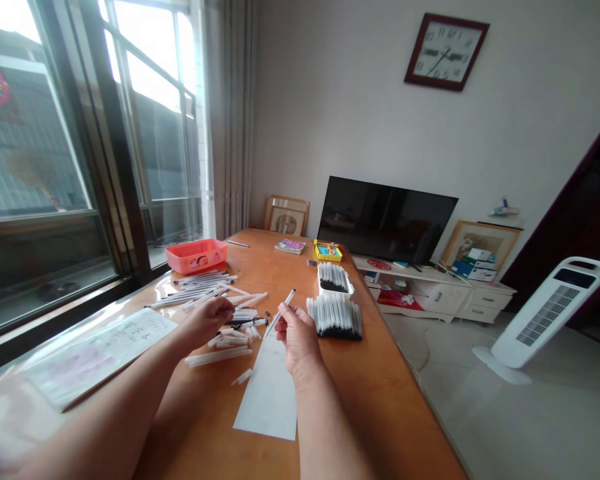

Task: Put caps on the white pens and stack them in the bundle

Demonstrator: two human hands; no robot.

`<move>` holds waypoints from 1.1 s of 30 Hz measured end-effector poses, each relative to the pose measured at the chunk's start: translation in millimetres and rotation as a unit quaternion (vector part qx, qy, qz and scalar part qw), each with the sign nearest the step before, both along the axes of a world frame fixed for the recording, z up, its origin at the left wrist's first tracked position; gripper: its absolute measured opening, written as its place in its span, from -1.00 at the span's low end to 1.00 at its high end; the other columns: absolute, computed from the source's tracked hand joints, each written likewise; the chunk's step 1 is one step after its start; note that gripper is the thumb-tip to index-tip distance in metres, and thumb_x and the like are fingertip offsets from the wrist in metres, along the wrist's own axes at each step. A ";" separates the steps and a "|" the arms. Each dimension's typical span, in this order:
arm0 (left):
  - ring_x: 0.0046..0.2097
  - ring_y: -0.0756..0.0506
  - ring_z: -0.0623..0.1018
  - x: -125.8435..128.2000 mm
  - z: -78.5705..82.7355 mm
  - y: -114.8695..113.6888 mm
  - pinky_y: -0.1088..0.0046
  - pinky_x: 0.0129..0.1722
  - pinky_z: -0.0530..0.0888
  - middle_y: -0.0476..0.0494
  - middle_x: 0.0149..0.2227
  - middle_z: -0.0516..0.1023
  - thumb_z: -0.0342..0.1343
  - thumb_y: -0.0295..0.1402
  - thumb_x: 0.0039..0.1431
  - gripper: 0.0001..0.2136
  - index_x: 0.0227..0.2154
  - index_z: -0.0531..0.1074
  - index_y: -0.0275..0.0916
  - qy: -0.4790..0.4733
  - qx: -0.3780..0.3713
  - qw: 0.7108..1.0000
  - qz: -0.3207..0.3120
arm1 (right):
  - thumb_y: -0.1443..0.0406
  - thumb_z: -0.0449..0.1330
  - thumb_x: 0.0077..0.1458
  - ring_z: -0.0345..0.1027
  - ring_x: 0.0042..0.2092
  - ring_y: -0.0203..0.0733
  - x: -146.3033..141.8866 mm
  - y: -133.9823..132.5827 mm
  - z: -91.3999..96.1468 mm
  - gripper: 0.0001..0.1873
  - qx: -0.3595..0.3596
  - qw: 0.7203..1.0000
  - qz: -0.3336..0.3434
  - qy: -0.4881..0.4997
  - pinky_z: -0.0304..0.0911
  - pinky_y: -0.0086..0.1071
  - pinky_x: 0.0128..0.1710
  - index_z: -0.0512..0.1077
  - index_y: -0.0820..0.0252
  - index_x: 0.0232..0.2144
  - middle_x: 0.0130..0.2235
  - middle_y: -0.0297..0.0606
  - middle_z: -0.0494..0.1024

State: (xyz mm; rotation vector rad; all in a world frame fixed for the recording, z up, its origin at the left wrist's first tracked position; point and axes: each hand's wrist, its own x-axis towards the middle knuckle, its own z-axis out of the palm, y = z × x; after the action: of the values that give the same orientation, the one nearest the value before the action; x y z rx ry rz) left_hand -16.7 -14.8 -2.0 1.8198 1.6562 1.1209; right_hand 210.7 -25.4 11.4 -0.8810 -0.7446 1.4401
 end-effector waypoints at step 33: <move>-0.41 0.01 0.49 40.7 19.6 -24.9 0.50 -0.38 0.38 -0.12 -0.38 0.59 0.33 -0.22 0.08 -0.76 -0.38 0.44 -0.27 -0.385 -0.119 0.908 -0.118 | 0.17 0.46 -0.12 0.45 -0.44 -0.32 0.0 -1.1 3.2 -0.65 0.022 0.998 -0.053 0.027 0.31 -0.53 -0.51 0.41 0.16 -0.38 -0.46 -0.37 0.55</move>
State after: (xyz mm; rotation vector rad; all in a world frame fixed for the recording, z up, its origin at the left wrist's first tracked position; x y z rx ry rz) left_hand 23.9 -39.8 17.5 1.1474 1.0151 1.2366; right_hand 210.6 -26.4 14.6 -0.8319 -0.6769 1.3448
